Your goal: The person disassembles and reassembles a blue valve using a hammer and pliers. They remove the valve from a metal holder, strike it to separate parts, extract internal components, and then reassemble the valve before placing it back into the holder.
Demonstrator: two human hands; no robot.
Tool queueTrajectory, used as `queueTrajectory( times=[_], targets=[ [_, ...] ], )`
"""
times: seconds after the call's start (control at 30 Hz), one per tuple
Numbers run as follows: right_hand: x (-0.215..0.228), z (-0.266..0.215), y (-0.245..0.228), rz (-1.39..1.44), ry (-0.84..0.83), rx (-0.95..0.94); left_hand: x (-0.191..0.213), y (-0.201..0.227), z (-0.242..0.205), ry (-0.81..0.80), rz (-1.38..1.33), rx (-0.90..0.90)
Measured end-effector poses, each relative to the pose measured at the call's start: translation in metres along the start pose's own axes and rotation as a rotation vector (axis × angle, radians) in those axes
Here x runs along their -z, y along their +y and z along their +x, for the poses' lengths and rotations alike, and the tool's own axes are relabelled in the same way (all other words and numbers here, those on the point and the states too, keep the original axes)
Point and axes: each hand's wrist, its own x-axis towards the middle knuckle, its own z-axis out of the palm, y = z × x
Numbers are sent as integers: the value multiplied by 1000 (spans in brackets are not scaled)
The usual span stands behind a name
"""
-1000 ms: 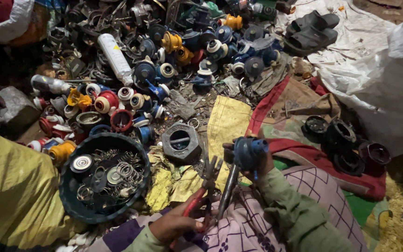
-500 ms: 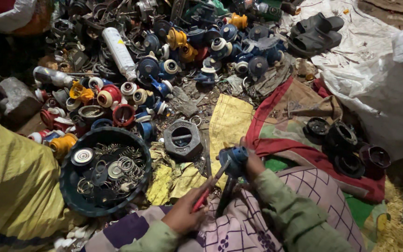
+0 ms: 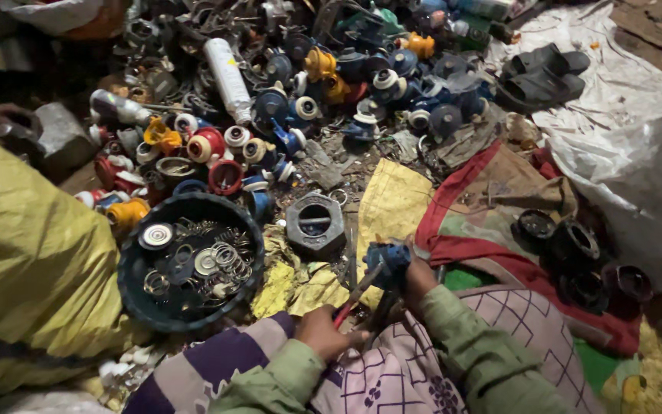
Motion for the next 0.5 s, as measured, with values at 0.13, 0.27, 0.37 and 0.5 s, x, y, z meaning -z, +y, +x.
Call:
queueTrajectory(
  times=[0.13, 0.27, 0.37, 0.5],
  targets=[
    [-2, -4, -3, -17, 6, 21, 3, 11, -4, 25, 28, -31],
    [3, -2, -4, -285, 243, -48, 30, 7, -2, 40, 187, 79],
    [10, 0, -2, -420, 208, 15, 58, -13, -1, 88, 253, 168],
    [15, 7, -2, -463, 165, -23, 67, -28, 8, 163, 232, 343]
  ],
)
